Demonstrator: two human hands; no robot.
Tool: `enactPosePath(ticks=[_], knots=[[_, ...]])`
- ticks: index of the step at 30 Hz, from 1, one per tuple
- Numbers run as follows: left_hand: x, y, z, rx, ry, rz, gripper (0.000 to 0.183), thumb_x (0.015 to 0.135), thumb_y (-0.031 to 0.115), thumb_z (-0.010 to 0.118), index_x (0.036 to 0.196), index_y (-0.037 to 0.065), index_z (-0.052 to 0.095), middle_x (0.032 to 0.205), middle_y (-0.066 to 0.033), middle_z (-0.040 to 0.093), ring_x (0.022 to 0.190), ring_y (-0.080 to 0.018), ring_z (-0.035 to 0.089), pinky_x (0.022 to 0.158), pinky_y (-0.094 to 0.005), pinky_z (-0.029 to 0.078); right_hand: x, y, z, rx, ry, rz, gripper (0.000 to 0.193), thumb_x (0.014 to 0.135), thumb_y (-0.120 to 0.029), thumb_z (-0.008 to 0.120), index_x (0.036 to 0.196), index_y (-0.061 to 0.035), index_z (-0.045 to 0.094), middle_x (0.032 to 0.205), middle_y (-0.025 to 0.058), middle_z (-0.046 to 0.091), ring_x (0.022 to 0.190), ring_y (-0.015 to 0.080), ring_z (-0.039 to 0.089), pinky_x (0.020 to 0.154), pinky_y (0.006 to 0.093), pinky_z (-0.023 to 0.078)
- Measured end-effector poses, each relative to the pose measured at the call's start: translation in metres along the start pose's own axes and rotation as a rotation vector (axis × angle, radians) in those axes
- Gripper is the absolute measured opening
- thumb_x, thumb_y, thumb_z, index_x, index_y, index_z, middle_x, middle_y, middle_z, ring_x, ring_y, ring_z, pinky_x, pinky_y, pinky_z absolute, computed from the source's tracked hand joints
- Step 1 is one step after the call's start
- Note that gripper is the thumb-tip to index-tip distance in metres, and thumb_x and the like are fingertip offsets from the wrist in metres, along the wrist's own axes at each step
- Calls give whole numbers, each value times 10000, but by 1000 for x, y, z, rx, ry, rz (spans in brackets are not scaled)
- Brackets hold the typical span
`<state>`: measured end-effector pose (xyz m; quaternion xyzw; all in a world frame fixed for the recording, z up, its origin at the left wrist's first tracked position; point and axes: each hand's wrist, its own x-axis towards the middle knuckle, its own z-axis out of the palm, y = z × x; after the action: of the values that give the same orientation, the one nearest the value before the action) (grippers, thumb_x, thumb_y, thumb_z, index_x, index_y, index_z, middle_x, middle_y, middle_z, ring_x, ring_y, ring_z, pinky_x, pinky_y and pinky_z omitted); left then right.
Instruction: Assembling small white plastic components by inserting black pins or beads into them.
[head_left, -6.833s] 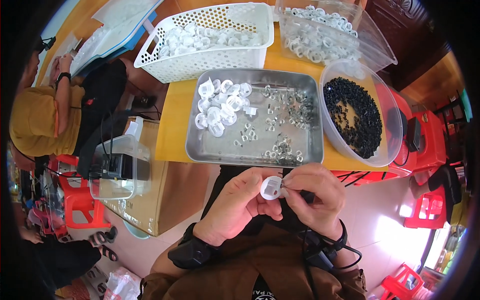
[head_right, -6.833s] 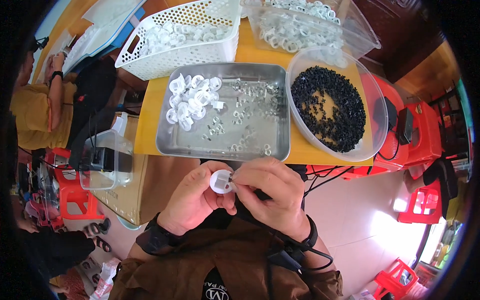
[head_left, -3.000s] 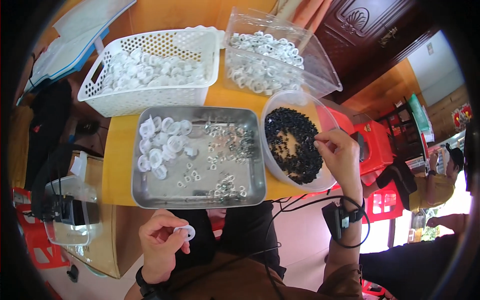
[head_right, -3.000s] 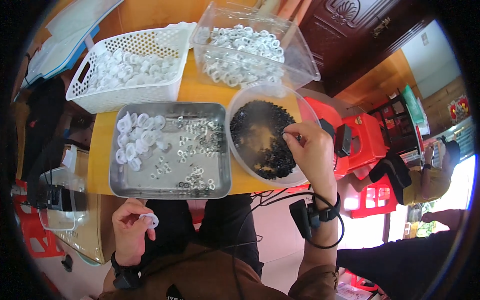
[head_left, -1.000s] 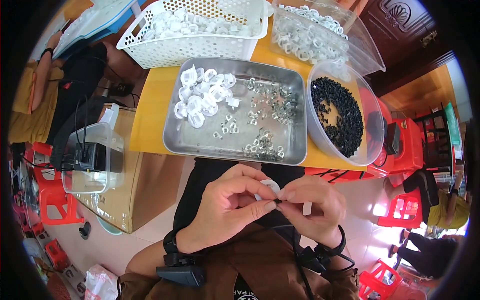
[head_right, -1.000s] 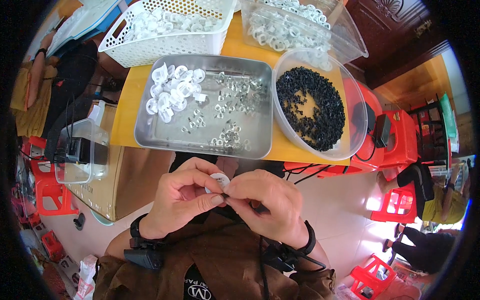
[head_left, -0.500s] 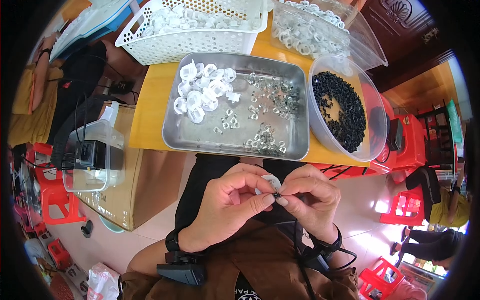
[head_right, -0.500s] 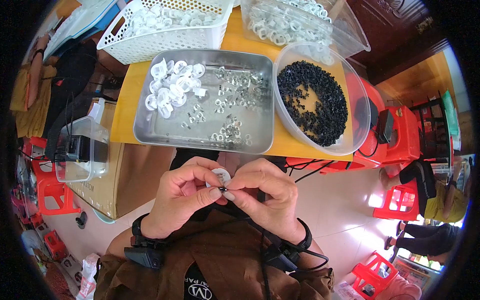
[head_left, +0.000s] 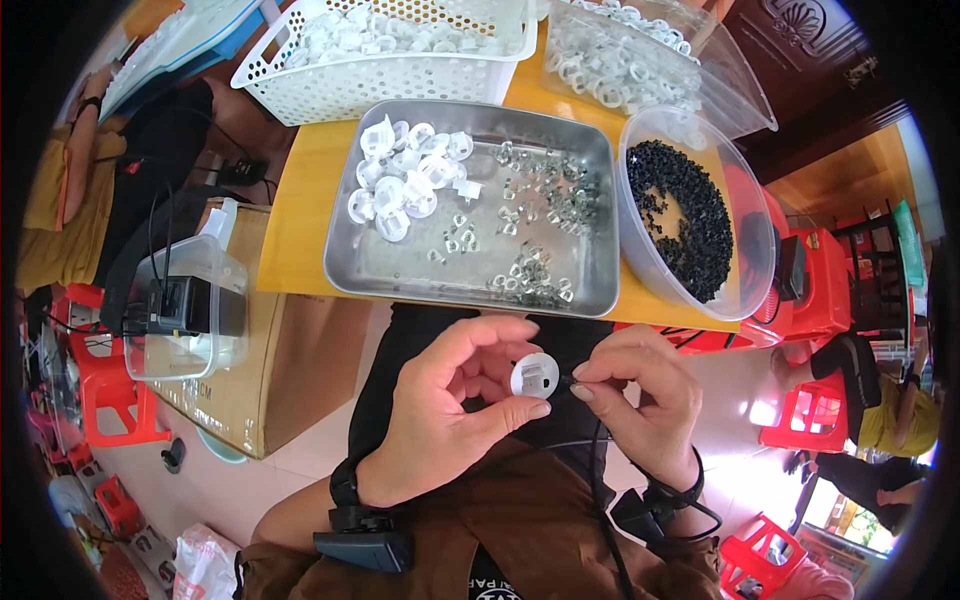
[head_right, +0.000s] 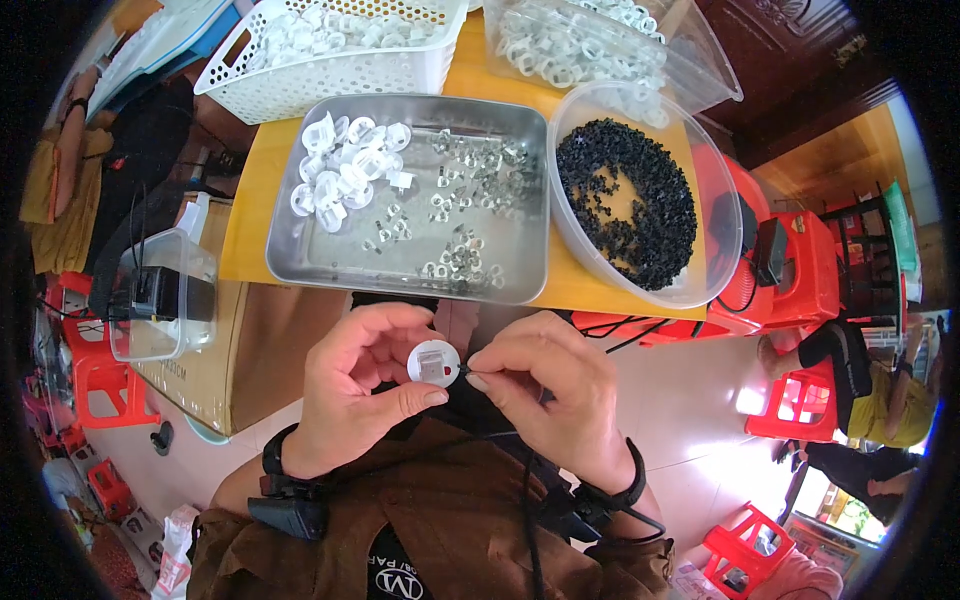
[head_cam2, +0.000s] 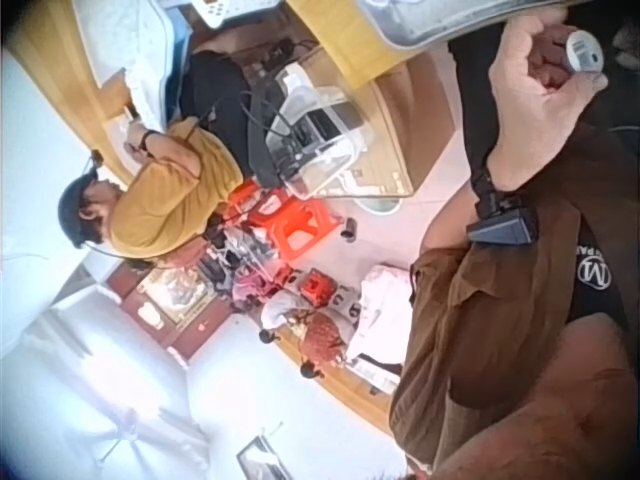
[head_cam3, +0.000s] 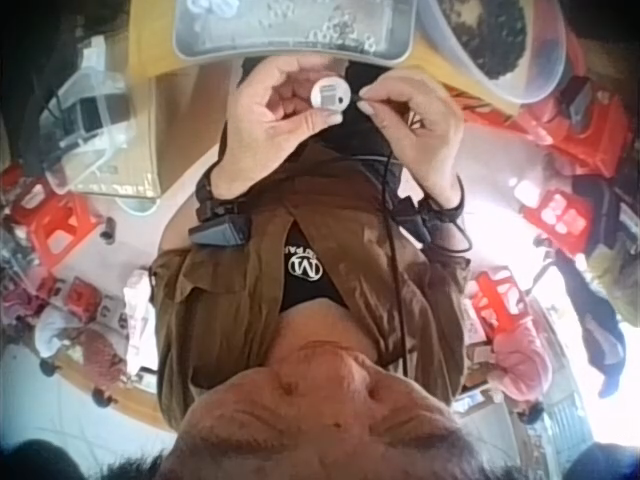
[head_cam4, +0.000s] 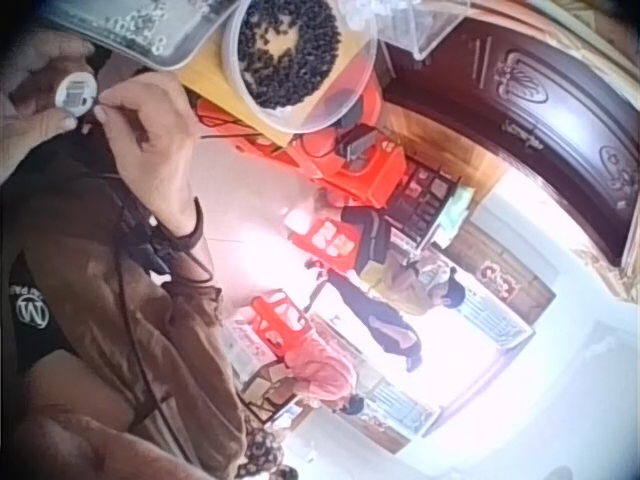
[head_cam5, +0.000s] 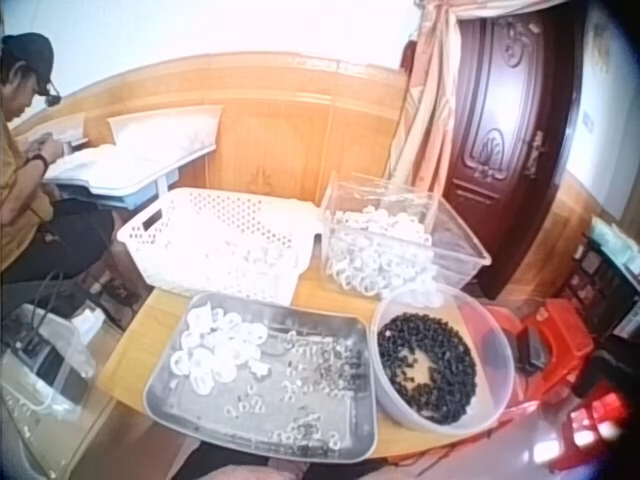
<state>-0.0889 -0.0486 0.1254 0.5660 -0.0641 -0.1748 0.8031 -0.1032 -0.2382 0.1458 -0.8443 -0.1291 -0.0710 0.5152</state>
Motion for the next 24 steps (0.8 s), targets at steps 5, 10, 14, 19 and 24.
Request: enactPosePath(ticks=[5,10,14,19,24], knots=[[-1,-1,-9,116,-59,30,363,727,-73,740,1056,-39,590,1083,-116,596,934,-152,615,768,-266,541,9,-14,1,-210,-50,-192,199,690,40,725,862,-23,650,815,79,595,661,201,595,549,294,488],[-1,-2,-8,121,-66,75,372,696,-90,754,1034,-47,605,1075,-118,583,903,-150,614,751,-256,541,8,-19,3,-305,-34,-252,221,673,37,722,868,-22,638,815,73,589,678,221,600,561,310,497],[-2,-3,-9,131,-60,57,387,674,-111,758,1029,-43,620,1064,-112,577,883,-144,609,741,-248,540,11,-25,1,-376,-53,-244,210,679,35,713,864,-23,632,813,74,582,688,228,599,567,316,495],[-1,-2,-8,143,-53,32,382,677,-115,753,1030,-40,628,1059,-108,578,878,-142,608,733,-246,540,12,-25,2,-387,-67,-259,218,673,41,705,868,-21,627,812,75,579,688,229,596,572,321,493],[0,0,-7,162,-51,9,378,679,-114,752,1029,-44,630,1055,-106,579,869,-138,607,732,-245,541,12,-25,1,-429,-88,-281,221,681,34,683,886,-16,616,807,76,561,687,232,590,567,323,488]])
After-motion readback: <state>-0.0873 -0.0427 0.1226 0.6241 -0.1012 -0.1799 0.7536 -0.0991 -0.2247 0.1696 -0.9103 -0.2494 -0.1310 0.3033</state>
